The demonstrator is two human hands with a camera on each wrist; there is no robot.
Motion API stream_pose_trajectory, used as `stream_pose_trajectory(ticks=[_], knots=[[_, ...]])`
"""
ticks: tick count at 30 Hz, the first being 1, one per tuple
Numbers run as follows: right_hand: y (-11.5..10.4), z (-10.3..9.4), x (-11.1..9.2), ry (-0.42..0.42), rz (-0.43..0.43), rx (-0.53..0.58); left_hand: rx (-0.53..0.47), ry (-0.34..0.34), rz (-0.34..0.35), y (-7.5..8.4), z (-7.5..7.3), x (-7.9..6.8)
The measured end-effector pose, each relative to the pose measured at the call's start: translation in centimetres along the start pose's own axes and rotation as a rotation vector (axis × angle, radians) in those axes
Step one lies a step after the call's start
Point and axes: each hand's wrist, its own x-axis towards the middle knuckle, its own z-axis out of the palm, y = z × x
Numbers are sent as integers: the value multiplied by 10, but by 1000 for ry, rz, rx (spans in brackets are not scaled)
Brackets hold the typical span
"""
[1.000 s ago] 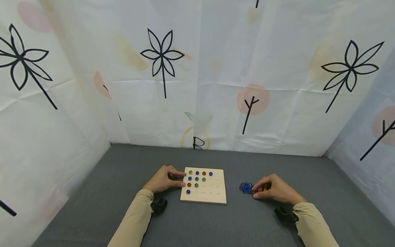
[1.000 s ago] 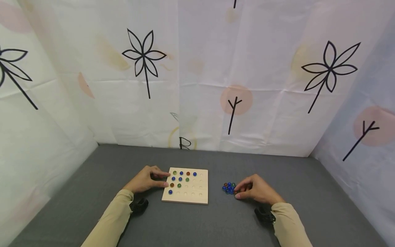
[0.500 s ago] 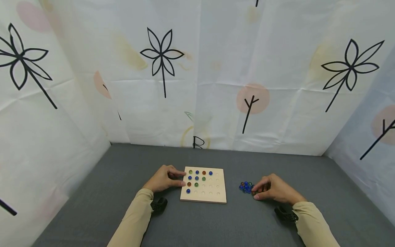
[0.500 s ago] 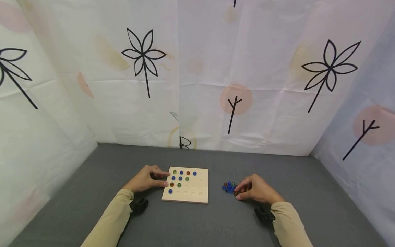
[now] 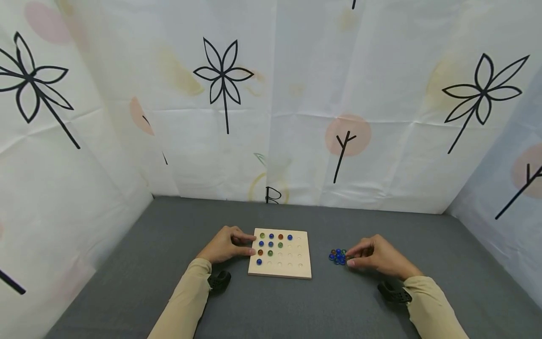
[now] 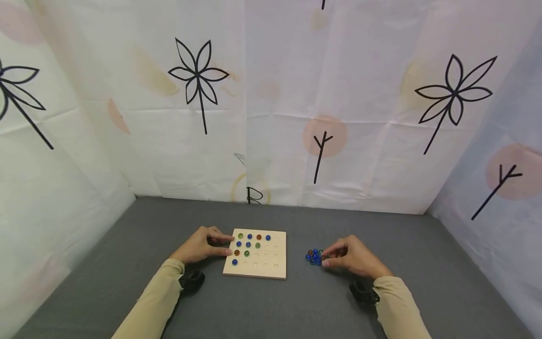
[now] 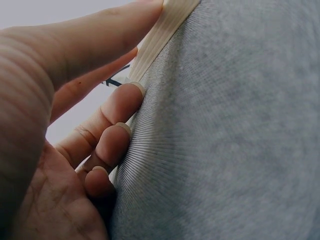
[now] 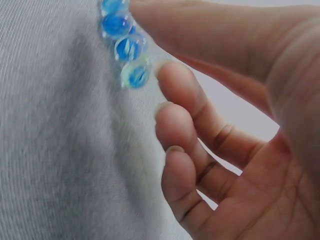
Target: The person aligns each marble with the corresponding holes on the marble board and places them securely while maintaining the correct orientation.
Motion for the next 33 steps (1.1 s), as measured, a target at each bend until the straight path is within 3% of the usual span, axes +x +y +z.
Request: stream_pose_trajectory(ticks=[16,33], knots=[[-23,9,4,105,-30,3,-3,3,-12,0,0,0],[-39,36,14,107,-127,16,-9,-8,7,3,-2,-1]])
